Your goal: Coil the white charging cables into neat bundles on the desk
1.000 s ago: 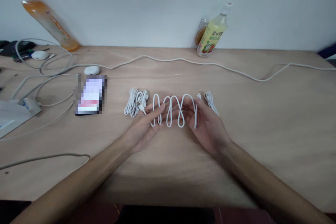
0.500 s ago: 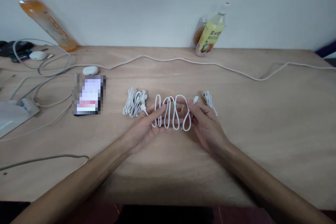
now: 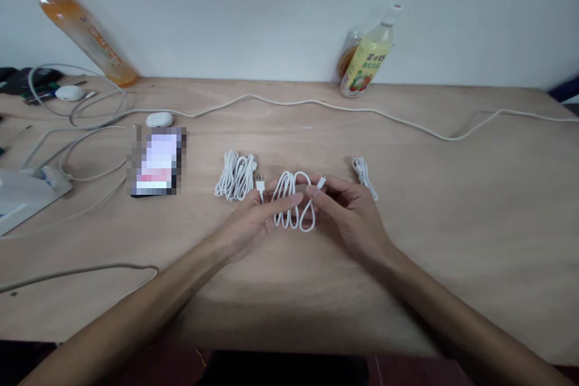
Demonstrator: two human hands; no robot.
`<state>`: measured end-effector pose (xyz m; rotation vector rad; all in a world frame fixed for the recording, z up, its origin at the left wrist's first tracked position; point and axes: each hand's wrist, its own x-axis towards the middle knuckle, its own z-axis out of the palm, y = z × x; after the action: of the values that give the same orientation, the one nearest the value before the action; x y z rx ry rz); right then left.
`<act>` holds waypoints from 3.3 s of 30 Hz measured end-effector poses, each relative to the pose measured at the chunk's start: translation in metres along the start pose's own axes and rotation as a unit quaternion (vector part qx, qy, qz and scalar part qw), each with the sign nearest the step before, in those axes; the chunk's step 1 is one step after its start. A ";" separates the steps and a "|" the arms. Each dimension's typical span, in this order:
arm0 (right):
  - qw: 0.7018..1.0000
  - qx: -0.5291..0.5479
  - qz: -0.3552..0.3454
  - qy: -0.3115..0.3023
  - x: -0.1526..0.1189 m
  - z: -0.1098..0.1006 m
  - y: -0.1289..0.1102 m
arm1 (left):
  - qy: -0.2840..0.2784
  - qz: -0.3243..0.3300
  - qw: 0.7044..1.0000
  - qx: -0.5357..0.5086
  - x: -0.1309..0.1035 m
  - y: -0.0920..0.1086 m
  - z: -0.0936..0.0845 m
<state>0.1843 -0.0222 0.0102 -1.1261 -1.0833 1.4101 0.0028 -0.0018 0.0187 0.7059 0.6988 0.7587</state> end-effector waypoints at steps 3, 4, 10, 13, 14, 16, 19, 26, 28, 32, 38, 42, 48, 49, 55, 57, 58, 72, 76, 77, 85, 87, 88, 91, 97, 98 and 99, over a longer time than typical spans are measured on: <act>1.000 -0.021 -0.017 -0.008 0.000 -0.001 0.001 | -0.021 -0.009 0.999 0.034 -0.001 0.000 0.000; 0.999 -0.031 -0.027 -0.010 0.000 -0.002 0.001 | -0.031 -0.017 0.998 0.046 -0.001 -0.001 -0.001; 0.997 -0.052 -0.038 -0.035 -0.001 -0.003 0.002 | -0.061 -0.026 0.988 0.143 -0.002 -0.001 -0.002; 0.996 -0.046 -0.038 -0.059 -0.003 -0.003 0.002 | -0.079 -0.017 0.981 0.176 -0.001 -0.001 -0.003; 0.996 -0.045 -0.034 -0.069 -0.003 -0.003 0.002 | -0.082 -0.016 0.980 0.180 -0.001 0.000 -0.003; 0.995 -0.057 -0.027 -0.079 -0.004 -0.002 0.003 | -0.081 -0.021 0.980 0.182 -0.002 0.001 -0.001; 0.992 -0.107 -0.040 -0.062 -0.005 -0.002 0.002 | -0.076 -0.034 0.981 0.176 -0.004 0.002 0.001; 0.982 -0.154 -0.102 -0.052 -0.009 0.000 0.004 | -0.073 -0.074 0.983 0.154 -0.006 0.001 0.000; 0.972 -0.182 -0.142 -0.042 -0.010 0.000 0.006 | -0.064 -0.094 0.981 0.159 -0.007 0.001 0.000; 0.929 -0.269 -0.252 -0.005 -0.011 -0.003 0.011 | -0.069 -0.111 0.973 0.190 -0.010 0.004 0.001; 0.857 -0.357 -0.366 -0.053 -0.012 -0.007 0.009 | -0.097 -0.035 0.960 0.261 -0.012 0.000 -0.001; 0.825 -0.388 -0.400 -0.093 -0.014 -0.005 0.008 | -0.084 0.031 0.943 0.321 -0.012 -0.008 -0.004; 0.826 -0.368 -0.411 -0.110 -0.015 -0.004 0.012 | -0.123 0.070 0.910 0.390 -0.014 -0.012 -0.003; 0.826 -0.371 -0.410 -0.112 -0.016 -0.004 0.012 | -0.123 0.084 0.905 0.397 -0.015 -0.013 -0.003; 0.816 -0.390 -0.414 -0.105 -0.017 0.001 0.011 | -0.130 0.152 0.894 0.401 -0.015 -0.019 -0.002; 0.817 -0.399 -0.405 -0.100 -0.018 0.003 0.012 | -0.118 0.138 0.900 0.396 -0.014 -0.019 -0.001; 0.819 -0.402 -0.398 -0.094 -0.018 0.003 0.012 | -0.109 0.131 0.905 0.390 -0.014 -0.019 -0.001; 0.942 -0.250 -0.195 0.106 -0.009 0.004 0.004 | -0.020 0.152 0.895 0.420 -0.016 -0.009 0.008; 0.955 -0.226 -0.175 0.074 -0.005 0.001 0.005 | -0.016 0.168 0.884 0.436 -0.016 -0.009 0.009; 0.955 -0.229 -0.175 0.069 -0.005 0.000 0.006 | -0.016 0.167 0.886 0.432 -0.016 -0.009 0.009; 0.837 -0.400 -0.362 0.093 -0.009 -0.004 0.009 | 0.027 0.097 0.931 0.351 -0.015 -0.005 0.008; 0.786 -0.446 -0.418 0.090 -0.008 -0.006 0.009 | 0.023 0.053 0.956 0.288 -0.014 -0.005 0.008; 0.763 -0.469 -0.437 0.081 -0.007 -0.008 0.009 | 0.018 0.032 0.967 0.250 -0.013 -0.005 0.007; 0.712 -0.536 -0.451 0.042 -0.004 -0.013 0.007 | 0.016 -0.035 0.985 0.165 -0.011 -0.006 0.006; 0.748 -0.520 -0.411 0.000 -0.002 -0.012 0.006 | 0.018 0.080 0.917 0.390 -0.015 -0.007 0.007; 0.762 -0.503 -0.409 0.001 -0.002 -0.011 0.007 | 0.009 0.130 0.885 0.447 -0.016 -0.007 0.007; 0.773 -0.488 -0.405 0.005 -0.001 -0.009 0.009 | 0.001 0.178 0.852 0.492 -0.017 -0.008 0.006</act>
<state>0.1916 -0.0239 0.0003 -1.0730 -2.0686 0.0725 0.0015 -0.0213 0.0210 1.8126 0.9722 0.7036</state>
